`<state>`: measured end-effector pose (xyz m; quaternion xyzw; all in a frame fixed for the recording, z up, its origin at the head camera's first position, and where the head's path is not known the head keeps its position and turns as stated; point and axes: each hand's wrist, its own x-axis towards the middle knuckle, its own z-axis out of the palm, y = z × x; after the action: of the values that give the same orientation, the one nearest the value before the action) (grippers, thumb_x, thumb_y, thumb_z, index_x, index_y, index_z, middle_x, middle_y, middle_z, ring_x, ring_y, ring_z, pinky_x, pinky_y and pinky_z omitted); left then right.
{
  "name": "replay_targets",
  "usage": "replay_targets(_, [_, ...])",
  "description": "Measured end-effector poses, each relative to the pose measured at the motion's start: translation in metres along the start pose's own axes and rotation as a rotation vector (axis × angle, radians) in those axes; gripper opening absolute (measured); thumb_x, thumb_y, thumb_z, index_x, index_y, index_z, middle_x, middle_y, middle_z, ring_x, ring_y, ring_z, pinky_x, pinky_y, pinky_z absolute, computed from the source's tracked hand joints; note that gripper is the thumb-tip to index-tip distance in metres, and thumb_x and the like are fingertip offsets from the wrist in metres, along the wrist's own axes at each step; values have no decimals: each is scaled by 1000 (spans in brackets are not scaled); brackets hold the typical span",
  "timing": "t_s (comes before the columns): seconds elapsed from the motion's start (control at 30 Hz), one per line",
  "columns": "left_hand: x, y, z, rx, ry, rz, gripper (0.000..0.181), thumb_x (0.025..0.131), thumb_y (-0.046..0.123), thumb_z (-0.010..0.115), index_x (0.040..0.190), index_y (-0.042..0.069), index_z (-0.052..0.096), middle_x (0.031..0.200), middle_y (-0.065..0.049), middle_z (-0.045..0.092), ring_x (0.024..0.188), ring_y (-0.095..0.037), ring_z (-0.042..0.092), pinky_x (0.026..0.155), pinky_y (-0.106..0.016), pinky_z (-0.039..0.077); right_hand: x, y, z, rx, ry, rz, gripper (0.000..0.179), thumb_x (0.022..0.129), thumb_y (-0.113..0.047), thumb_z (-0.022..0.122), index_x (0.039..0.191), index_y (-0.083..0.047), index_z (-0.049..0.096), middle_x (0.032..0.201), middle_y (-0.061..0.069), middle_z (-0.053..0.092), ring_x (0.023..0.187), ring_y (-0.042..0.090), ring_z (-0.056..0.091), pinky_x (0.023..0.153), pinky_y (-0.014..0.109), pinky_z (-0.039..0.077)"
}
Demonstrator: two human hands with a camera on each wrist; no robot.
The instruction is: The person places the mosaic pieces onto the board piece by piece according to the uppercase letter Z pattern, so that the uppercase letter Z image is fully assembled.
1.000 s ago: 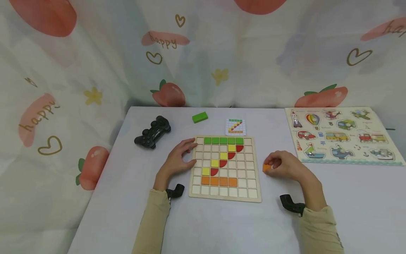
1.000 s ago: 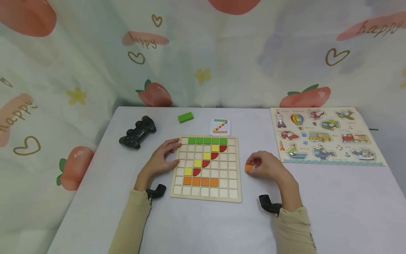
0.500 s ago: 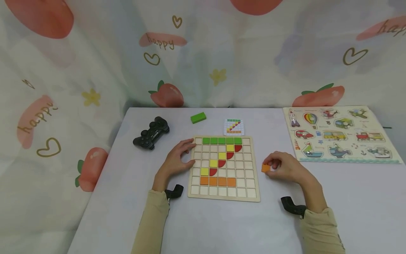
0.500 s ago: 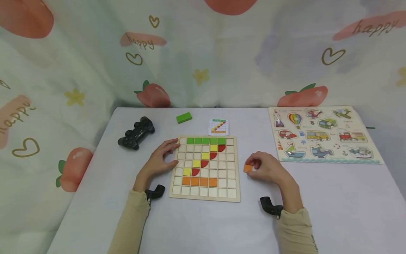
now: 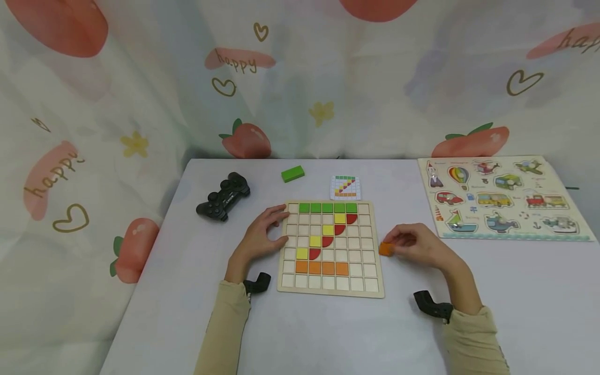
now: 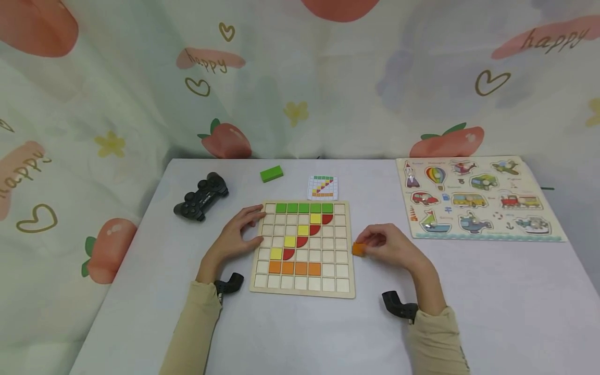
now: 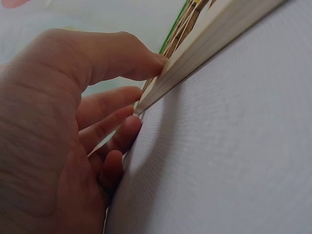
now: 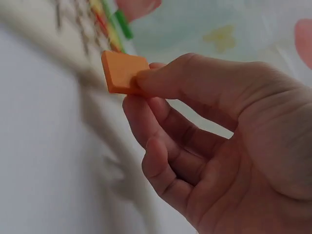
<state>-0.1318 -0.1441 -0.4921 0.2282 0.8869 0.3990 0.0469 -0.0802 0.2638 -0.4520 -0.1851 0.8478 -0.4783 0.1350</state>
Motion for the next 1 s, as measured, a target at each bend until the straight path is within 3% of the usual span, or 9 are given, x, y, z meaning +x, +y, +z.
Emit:
replay_targets(0.17, [1,0,0,1,0,4,59,81,19,76,137,11,59,151,0,43,105,-18,54,95,-40,43,8,-13,12,108,-90,6,13,84,1,72,97,-1,72,94,10,71,75,15,62,70,23,53])
replay_targets(0.37, [1,-1,1,-1,3,19,59,81,18,76,136,10,59,150,-2,44,105,-19,54,95,-40,43,19,-30,37,28,-179,-8,11,82,2,72,92,-4,73,87,4,67,71,13,57,66,23,51])
replay_targets(0.73, [3,-3,2,2,3,10,58,81,18,76,136,11,59,150,1,44,104,-16,53,96,-38,43,25,-41,55,-110,-177,93,8,80,-2,75,82,-8,72,77,-2,59,69,16,53,61,24,48])
replay_targets(1.0, [3,-1,1,-7,3,-6,58,81,18,75,136,10,59,150,0,44,104,-17,52,96,-39,43,27,-41,54,-133,-183,98,9,79,-6,79,78,-11,72,72,-4,59,68,15,53,60,25,48])
